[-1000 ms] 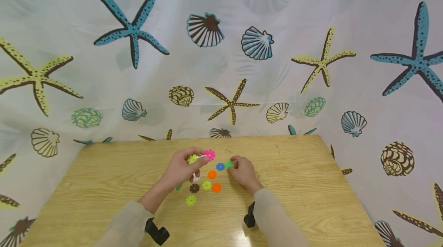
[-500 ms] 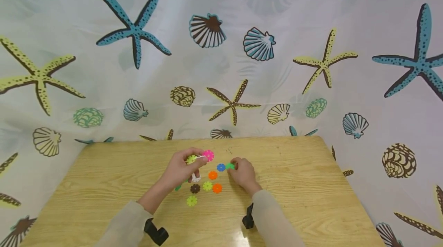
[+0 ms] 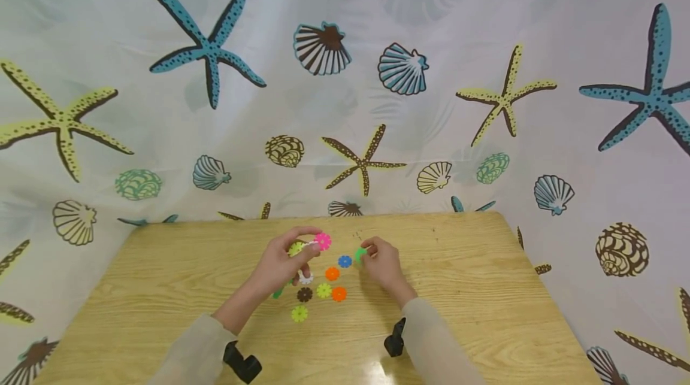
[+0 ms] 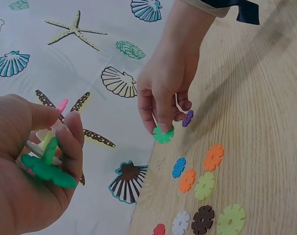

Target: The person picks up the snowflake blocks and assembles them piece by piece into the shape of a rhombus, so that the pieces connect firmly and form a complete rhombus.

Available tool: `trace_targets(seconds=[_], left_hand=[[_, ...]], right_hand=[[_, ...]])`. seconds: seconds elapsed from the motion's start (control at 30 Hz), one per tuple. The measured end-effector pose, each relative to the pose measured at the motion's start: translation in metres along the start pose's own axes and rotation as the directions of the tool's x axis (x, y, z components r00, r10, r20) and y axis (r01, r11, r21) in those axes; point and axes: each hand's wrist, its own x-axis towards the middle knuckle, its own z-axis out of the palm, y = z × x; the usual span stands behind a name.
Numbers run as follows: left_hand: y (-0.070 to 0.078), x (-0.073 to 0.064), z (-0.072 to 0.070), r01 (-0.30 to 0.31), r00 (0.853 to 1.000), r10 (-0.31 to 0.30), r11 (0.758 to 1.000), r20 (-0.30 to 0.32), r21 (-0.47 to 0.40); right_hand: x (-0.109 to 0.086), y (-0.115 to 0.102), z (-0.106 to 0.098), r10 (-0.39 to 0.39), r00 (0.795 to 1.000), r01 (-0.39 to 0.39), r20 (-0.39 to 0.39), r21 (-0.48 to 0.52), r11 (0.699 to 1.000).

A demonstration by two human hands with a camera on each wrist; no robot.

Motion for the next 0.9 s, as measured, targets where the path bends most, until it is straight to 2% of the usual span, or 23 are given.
trace_targets(seconds=[0.2, 0.33, 0.43, 0.9], left_hand=[[0.0, 0.0, 0.0, 0.001, 1.0, -0.001, 1.0, 0.013, 0.013], [0.0, 0.001, 0.0, 0.005, 1.0, -0.006, 1.0, 0.014, 0.023], [0.0, 0.0, 0.0, 0.002, 1.0, -0.002, 1.0, 0.02, 0.025], [0.002, 0.001, -0.001, 0.018, 0.999, -0.018, 1.0, 0.037, 0.015]], right_hand=[[-0.005, -0.027, -0.015, -0.02, 1.0, 0.02, -0.024, 0.016, 1.0], [-0.008, -0.041, -0.022, -0.025, 0.999, 0.027, -0.021, 0.072, 0.997], [-0.01, -0.048, -0.026, -0.064, 0.998, 0.065, -0.016, 0.101, 0.993], [-0.016, -0.07, -0.042, -0.165, 0.982, 0.142, 0.087, 0.23, 0.963]])
